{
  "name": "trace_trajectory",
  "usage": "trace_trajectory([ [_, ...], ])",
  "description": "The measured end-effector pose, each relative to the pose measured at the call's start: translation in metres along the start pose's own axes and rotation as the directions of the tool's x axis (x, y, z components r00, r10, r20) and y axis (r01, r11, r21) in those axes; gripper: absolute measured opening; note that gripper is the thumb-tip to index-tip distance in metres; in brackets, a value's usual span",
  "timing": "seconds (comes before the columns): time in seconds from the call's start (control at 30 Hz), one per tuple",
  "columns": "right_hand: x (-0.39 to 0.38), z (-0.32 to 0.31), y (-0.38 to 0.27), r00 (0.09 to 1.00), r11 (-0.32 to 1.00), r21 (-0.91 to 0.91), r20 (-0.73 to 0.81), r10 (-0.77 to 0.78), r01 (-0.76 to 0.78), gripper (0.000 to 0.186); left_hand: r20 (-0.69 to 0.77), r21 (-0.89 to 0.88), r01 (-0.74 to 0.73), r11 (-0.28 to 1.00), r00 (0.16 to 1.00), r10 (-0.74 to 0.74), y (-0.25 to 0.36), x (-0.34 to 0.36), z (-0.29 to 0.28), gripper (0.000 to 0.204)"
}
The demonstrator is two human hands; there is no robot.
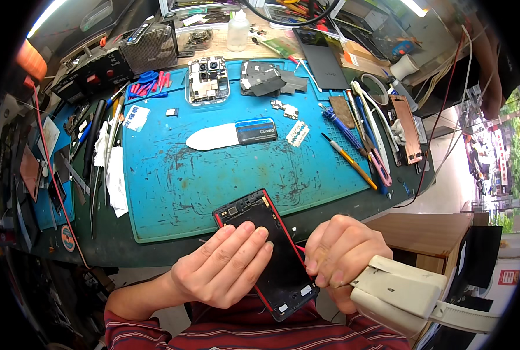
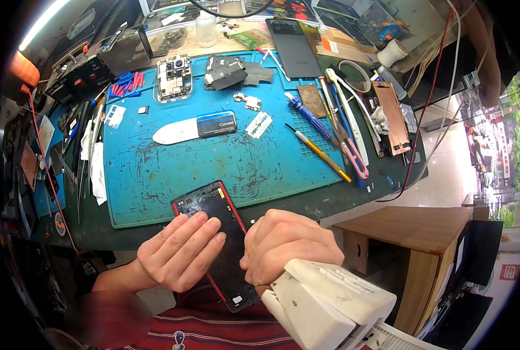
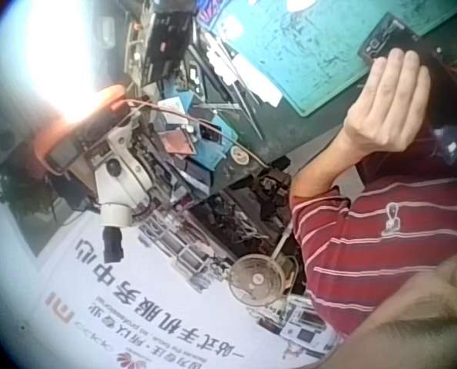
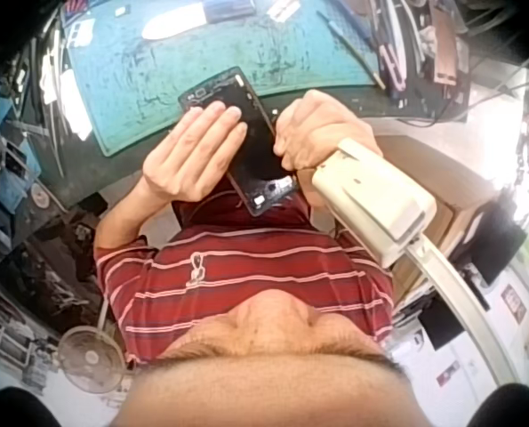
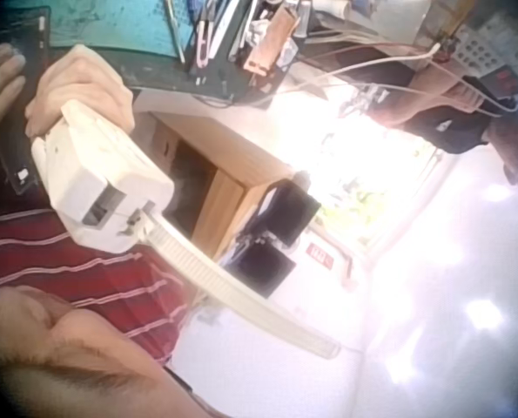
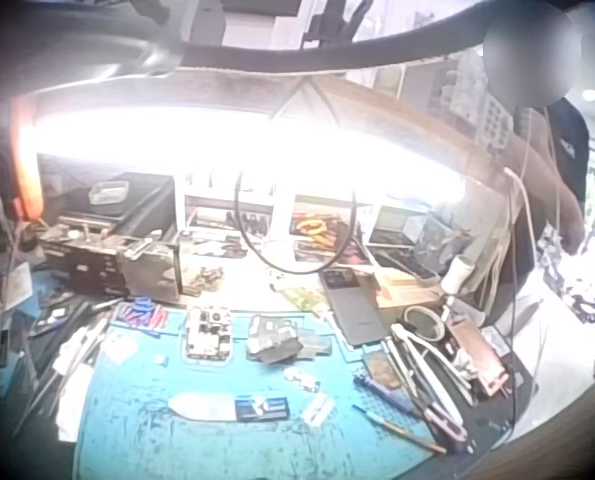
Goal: The person applies adhesive to the edges of a smartphone frame using a syringe-like tool. They hold the phone steady with one hand while carefully dispensing the adhesive along the perimeter.
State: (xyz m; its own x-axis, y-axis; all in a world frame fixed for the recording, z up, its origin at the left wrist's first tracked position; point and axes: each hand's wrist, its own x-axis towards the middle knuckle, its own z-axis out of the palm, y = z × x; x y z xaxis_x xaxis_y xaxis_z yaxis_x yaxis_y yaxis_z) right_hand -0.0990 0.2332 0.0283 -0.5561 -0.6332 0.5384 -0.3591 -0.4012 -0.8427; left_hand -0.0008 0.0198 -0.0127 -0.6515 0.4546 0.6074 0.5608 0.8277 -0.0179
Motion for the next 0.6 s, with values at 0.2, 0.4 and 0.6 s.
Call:
trace_trajectory([
  [0.2, -0.0007, 0.0003, -0.0039, 1.000, 1.000, -0.016, -0.004, 0.019, -0.019, 0.032, -0.009, 0.002, 0.002, 1.000, 1.000, -0.002, 0.0005, 0.0000, 0.0012, 0.021],
  [0.4, -0.0025, 0.0007, -0.0045, 1.000, 1.000, -0.015, -0.011, 0.008, -0.008, 0.031, -0.009, 0.007, -0.001, 1.000, 1.000, 0.001, 0.0006, 0.0005, 0.0013, 0.021],
  [0.6, -0.0042, -0.0002, -0.0061, 1.000, 1.000, -0.005, -0.007, 0.011, -0.011, 0.027, -0.004, 0.005, 0.002, 1.000, 1.000, -0.002, 0.0011, 0.0000, 0.0007, 0.021],
])
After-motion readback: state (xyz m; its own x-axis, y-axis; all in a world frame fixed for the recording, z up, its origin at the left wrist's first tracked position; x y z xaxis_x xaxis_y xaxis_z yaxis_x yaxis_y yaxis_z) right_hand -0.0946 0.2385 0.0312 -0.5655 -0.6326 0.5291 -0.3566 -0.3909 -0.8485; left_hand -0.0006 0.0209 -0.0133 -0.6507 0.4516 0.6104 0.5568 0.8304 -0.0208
